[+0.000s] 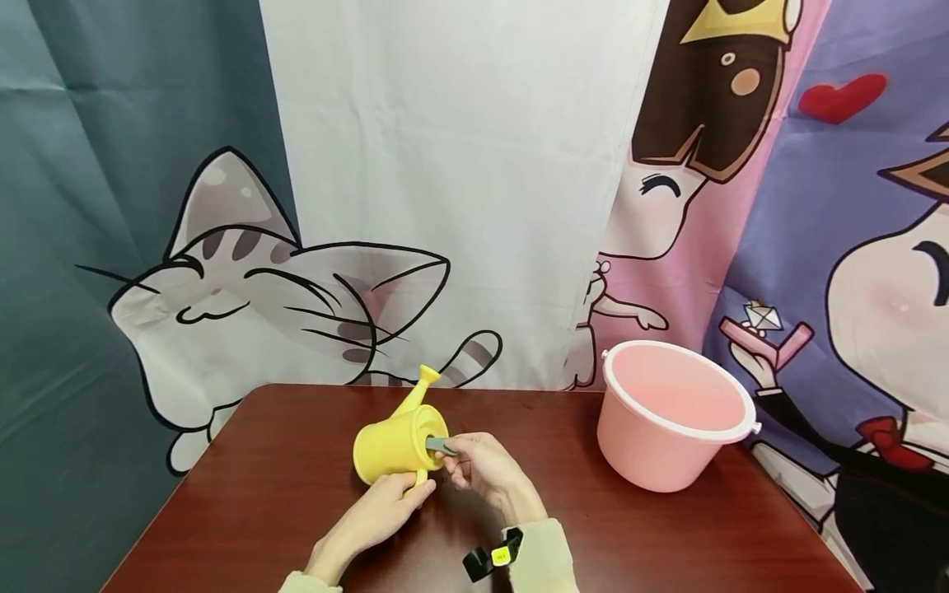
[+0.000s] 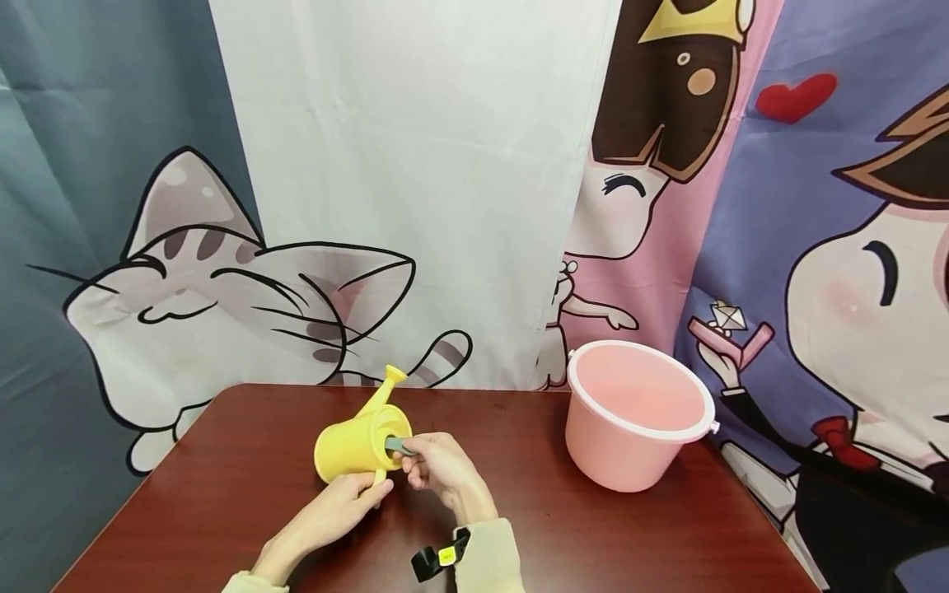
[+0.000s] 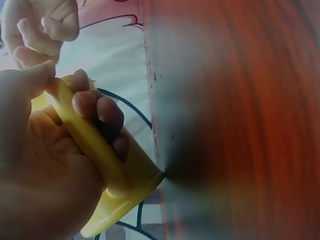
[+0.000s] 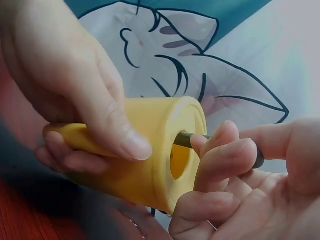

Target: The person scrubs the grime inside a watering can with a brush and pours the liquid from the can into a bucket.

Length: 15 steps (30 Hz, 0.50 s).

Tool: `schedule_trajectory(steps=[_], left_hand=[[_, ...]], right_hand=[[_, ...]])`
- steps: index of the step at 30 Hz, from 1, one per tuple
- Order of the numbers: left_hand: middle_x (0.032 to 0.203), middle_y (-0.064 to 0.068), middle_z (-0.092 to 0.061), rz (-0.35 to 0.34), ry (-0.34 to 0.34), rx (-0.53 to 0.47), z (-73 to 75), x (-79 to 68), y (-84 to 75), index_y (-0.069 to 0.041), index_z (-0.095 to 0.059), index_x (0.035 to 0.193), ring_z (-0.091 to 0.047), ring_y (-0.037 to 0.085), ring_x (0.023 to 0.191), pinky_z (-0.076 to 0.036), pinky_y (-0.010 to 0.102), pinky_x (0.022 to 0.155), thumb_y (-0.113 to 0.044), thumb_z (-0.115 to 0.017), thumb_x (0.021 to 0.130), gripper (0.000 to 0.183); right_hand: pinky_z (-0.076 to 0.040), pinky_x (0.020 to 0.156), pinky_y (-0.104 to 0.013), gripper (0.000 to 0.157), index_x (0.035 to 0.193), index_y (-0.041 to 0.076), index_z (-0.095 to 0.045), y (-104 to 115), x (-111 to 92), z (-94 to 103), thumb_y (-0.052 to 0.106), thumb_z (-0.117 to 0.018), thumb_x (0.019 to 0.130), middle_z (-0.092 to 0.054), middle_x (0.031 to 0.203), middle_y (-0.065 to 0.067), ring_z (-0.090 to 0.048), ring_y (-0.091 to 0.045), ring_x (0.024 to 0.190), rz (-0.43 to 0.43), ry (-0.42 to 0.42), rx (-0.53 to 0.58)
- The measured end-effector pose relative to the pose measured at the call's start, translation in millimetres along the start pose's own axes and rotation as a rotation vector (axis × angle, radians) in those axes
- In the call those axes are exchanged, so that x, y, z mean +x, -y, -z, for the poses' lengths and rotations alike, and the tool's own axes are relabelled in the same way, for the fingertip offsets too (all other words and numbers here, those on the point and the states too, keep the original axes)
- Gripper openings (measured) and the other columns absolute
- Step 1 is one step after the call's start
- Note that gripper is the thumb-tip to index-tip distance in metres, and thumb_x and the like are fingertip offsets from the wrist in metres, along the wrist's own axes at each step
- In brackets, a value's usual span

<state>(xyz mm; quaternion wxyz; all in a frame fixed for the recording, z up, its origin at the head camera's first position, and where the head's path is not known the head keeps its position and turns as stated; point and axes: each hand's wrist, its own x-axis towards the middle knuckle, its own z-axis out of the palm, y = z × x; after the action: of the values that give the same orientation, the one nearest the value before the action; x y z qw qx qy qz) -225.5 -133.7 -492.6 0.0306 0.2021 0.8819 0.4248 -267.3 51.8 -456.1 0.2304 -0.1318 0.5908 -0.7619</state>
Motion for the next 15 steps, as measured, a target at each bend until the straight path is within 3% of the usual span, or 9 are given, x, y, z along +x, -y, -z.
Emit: schedule_trajectory(steps=[4,9,15], left_hand=[[0.053,-0.008,-0.041,0.038,0.024,-0.019,-2.1,-1.0,1.4,-0.010,-0.051,0.067,-0.039,0.007,0.042,-0.036,0.024,0.042,-0.046,-0.042,0.089,0.043],[0.053,-0.006,-0.042,0.027,0.014,-0.024,-3.4,-1.6,0.0,-0.011,-0.050,0.067,-0.040,0.008,0.042,-0.036,0.024,0.041,-0.046,-0.042,0.089,0.043],[0.053,-0.006,-0.043,0.016,0.021,-0.030,-1.8,-0.8,-1.4,-0.011,-0.050,0.067,-0.041,0.008,0.041,-0.037,0.025,0.041,-0.043,-0.042,0.090,0.041]], right_hand=[[-0.033,0.039,-0.020,0.034,0.092,-0.018,-0.052,-1,-3,3.0,0.015,-0.051,0.086,-0.050,0.056,-0.004,-0.041,-0.008,0.040,-0.014,0.017,0.009],[-0.035,0.041,-0.020,0.040,0.096,-0.020,-0.051,-1,-6,8.3,0.018,-0.053,0.086,-0.052,0.059,-0.004,-0.042,-0.009,0.042,-0.011,0.041,-0.028],[-0.040,0.043,-0.021,0.033,0.102,-0.016,-0.051,5,-11,17.6,0.013,-0.054,0.087,-0.055,0.062,-0.007,-0.046,-0.012,0.043,0.014,0.186,-0.126]])
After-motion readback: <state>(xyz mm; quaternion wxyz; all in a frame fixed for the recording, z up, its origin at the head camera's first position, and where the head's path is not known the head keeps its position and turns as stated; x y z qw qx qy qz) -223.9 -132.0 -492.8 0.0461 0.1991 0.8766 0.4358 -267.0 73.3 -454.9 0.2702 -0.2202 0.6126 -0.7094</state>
